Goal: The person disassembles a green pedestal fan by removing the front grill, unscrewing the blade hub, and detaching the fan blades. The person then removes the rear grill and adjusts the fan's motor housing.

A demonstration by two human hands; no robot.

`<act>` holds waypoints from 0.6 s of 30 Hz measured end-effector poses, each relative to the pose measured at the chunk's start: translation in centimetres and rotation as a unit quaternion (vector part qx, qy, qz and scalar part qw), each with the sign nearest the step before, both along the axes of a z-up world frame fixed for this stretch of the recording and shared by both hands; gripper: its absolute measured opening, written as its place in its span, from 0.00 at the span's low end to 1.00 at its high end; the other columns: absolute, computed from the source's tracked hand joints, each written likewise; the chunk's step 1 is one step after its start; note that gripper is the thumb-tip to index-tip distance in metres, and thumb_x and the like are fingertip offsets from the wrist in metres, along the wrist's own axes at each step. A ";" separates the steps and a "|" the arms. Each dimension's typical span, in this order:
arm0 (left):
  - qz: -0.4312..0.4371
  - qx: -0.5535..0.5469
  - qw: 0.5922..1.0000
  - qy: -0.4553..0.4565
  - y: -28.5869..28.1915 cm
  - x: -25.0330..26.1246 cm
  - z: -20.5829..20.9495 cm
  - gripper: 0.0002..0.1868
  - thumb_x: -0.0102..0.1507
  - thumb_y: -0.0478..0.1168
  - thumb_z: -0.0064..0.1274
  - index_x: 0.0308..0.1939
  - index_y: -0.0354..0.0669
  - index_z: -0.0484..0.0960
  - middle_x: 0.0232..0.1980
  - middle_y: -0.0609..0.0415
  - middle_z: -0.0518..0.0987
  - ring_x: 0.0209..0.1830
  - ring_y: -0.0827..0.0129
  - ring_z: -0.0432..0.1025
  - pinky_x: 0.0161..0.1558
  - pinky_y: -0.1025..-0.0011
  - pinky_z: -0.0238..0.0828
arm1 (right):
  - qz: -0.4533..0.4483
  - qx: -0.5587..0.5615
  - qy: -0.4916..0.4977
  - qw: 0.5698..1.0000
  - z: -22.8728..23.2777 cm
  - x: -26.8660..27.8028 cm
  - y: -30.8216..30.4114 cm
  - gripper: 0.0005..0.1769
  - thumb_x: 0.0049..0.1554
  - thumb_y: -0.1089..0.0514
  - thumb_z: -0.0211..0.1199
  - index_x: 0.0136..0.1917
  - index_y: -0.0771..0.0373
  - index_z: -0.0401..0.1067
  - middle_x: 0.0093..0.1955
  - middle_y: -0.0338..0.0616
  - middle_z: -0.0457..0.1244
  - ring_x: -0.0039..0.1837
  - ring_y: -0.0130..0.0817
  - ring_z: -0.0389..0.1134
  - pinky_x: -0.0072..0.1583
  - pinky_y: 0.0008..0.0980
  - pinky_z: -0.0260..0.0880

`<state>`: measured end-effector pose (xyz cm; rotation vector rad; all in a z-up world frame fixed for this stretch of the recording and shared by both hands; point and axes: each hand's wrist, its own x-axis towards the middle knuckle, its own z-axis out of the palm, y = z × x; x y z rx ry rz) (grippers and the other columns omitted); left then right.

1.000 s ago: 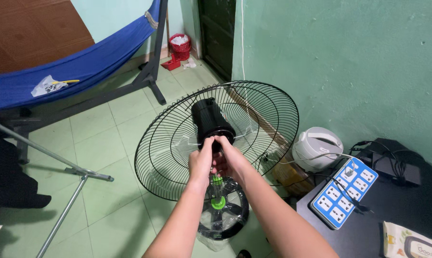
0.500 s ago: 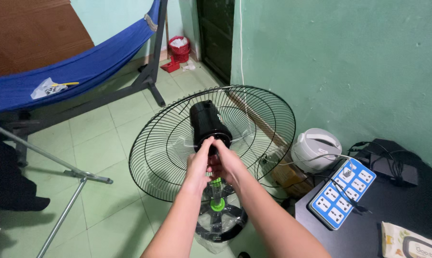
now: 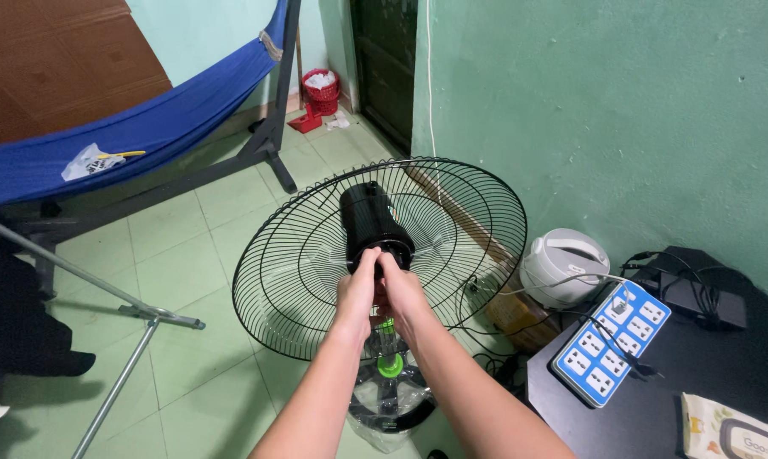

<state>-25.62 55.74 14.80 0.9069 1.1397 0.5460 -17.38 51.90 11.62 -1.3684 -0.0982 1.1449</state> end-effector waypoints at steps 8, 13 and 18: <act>-0.083 0.053 0.993 0.066 0.9 -0.2 0.3 0.36 0.56 0.68 0.43 0.36 0.36 0.82 0.34 0.50 0.81 0.35 0.61 0.75 0.34 0.56 0.70 | -0.007 -0.021 -0.068 0.997 -0.1 -0.1 0.3 0.27 0.55 0.38 0.60 0.41 0.67 0.72 0.33 0.40 0.65 0.31 0.29 0.61 0.32 0.32 0.56; -0.089 0.020 0.994 0.055 0.6 -0.3 0.4 0.38 0.57 0.71 0.40 0.41 0.36 0.79 0.39 0.49 0.79 0.40 0.60 0.75 0.38 0.53 0.71 | -0.021 -0.019 -0.108 0.994 -0.2 -0.2 0.4 0.28 0.52 0.39 0.63 0.44 0.69 0.73 0.35 0.42 0.66 0.33 0.30 0.64 0.34 0.32 0.60; -0.082 -0.003 0.996 0.032 0.9 -0.3 -0.8 0.36 0.58 0.71 0.39 0.41 0.39 0.77 0.41 0.50 0.79 0.41 0.62 0.74 0.41 0.52 0.72 | -0.030 -0.047 -0.168 0.984 0.8 -0.6 0.1 0.30 0.48 0.39 0.65 0.48 0.70 0.73 0.41 0.48 0.71 0.40 0.36 0.73 0.44 0.35 0.73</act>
